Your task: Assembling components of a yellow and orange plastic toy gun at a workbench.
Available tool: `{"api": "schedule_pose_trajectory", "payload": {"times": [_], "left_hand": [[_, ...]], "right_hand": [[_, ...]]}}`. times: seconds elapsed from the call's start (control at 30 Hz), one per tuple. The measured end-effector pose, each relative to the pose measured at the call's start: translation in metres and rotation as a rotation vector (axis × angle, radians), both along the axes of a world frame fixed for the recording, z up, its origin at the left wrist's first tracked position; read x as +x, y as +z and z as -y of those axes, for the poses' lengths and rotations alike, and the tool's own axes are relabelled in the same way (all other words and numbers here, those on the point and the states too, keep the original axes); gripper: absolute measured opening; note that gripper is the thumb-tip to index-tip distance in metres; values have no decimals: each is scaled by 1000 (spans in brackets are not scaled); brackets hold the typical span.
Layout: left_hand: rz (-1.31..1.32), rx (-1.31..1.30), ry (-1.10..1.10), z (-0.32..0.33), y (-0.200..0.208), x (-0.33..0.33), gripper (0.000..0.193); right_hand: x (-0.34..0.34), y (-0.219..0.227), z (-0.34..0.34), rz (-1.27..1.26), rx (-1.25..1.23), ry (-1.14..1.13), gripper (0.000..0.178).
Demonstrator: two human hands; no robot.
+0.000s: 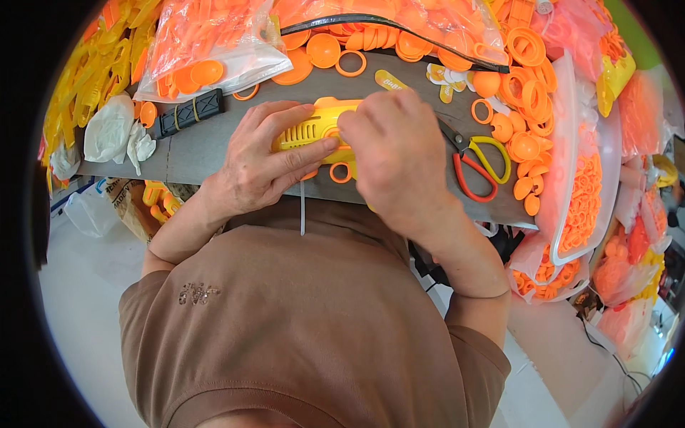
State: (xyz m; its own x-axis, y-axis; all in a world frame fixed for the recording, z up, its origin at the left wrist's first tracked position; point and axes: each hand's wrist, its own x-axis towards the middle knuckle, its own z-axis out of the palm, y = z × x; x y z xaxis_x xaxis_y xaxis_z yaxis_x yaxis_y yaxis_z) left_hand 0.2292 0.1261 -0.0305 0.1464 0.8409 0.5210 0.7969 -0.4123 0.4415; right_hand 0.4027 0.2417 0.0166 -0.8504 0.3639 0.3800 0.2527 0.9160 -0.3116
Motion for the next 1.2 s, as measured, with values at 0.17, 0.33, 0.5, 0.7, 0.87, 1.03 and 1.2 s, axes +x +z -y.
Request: {"api": "schedule_pose_trajectory", "payload": {"times": [0.17,0.33,0.5,0.7,0.87,1.03,1.2], "left_hand": [[-36,36,48,-3,5,-18,46],[65,23,42,-5,5,-29,46],[129,11,69,-2,5,-27,46],[147,1,58,1,3,-22,46],[161,-7,60,3,4,-20,46],[221,-6,77,0,20,-18,47],[390,-47,176,-21,38,-12,37]], "right_hand": [[17,-10,-54,3,-303,-231,14],[9,-34,-56,124,-12,-269,15],[4,-53,-45,46,-29,-292,15],[3,-54,-46,12,-63,-313,14],[4,-51,-47,-2,-132,-299,15],[10,-46,-54,-226,-639,-343,10],[8,-15,-60,-331,-1015,-299,14]]}}
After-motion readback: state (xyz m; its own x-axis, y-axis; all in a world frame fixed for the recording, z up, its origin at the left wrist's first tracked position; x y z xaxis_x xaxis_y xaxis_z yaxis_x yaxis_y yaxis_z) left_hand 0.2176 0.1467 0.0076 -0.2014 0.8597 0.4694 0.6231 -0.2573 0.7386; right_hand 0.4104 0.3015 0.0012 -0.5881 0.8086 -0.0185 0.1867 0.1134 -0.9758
